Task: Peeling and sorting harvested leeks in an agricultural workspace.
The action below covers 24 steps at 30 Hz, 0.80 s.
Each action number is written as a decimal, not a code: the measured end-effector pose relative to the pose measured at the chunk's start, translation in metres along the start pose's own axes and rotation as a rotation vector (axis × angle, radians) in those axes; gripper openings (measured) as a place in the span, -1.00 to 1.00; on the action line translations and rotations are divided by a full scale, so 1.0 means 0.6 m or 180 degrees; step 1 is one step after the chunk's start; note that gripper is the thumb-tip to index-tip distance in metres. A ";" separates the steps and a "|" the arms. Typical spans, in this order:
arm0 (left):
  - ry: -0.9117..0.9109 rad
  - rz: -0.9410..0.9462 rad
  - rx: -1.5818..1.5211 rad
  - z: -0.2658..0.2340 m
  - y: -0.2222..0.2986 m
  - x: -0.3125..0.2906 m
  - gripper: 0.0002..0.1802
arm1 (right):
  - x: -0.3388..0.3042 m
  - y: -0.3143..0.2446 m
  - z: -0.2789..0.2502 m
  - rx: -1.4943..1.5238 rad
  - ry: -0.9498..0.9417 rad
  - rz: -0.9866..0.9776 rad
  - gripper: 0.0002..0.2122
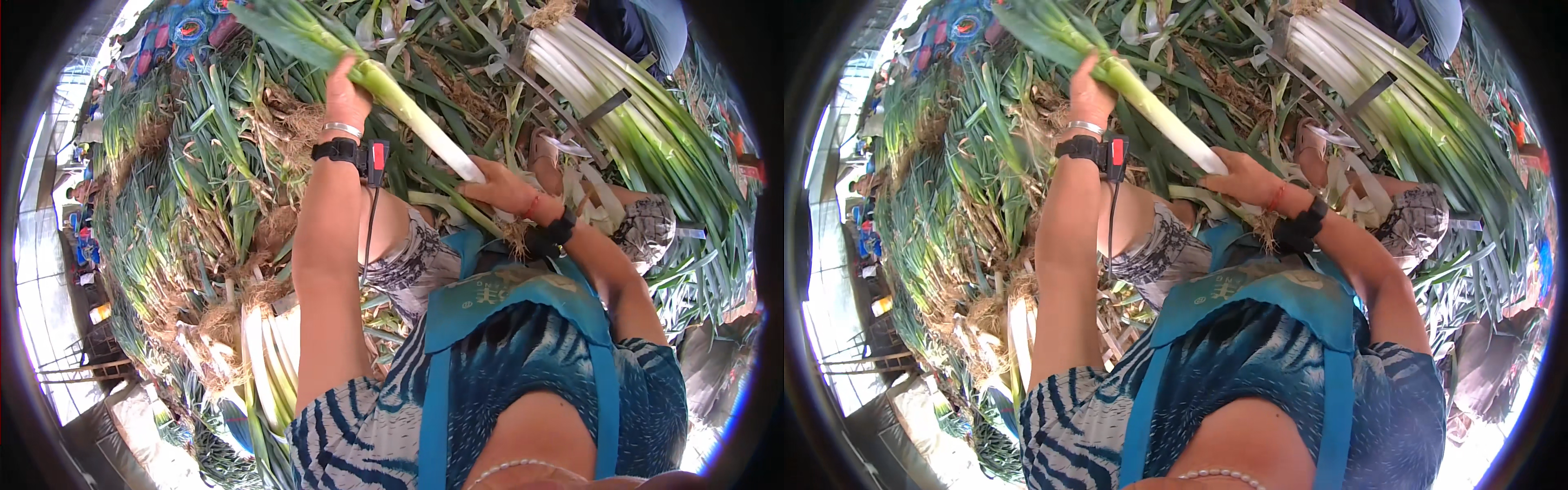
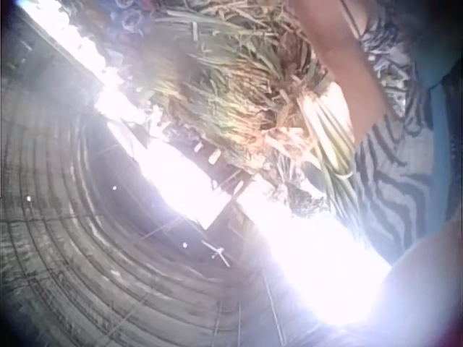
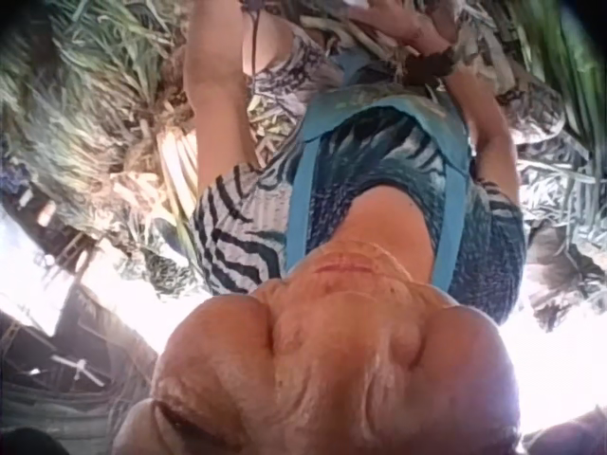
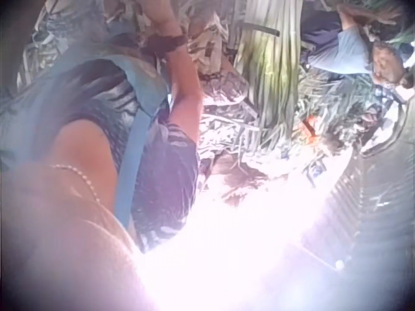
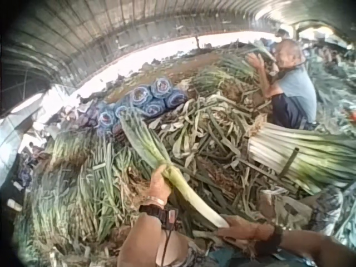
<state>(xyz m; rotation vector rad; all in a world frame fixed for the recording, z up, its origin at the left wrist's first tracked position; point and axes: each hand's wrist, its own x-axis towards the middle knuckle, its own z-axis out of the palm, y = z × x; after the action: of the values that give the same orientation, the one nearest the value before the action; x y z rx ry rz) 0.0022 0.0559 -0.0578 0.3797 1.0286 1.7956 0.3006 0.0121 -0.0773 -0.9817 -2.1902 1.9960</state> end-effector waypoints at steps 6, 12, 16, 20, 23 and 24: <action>0.0427 -0.1263 0.1235 -0.061 -0.055 0.023 -0.83 | -0.008 0.020 -0.002 -0.0700 0.0813 -0.0306 -0.56; 0.0220 -0.1153 0.2053 -0.032 -0.085 0.021 -0.87 | -0.029 0.033 0.002 0.0746 0.0369 0.0512 -0.63; -0.0755 -0.0646 0.1397 0.025 -0.057 0.006 -0.83 | -0.029 0.050 -0.036 0.1678 0.0466 0.0717 -0.65; -0.1408 -0.0214 0.0515 0.028 0.011 -0.044 -0.79 | -0.008 0.068 -0.073 0.2879 0.0208 0.0552 -0.71; -0.1149 -0.0555 0.0803 -0.028 0.025 -0.031 -0.79 | -0.014 0.068 -0.098 0.3838 -0.0361 0.0209 -0.74; -0.0748 -0.0966 0.1136 -0.040 0.016 -0.028 -0.80 | -0.017 0.074 -0.108 0.3994 -0.0531 0.0154 -0.78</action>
<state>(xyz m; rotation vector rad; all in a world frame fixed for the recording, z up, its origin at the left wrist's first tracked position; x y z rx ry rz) -0.0115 0.0283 -0.0611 0.6027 1.1691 1.2650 0.3547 0.0648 -0.1015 -0.6232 -0.5376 2.7748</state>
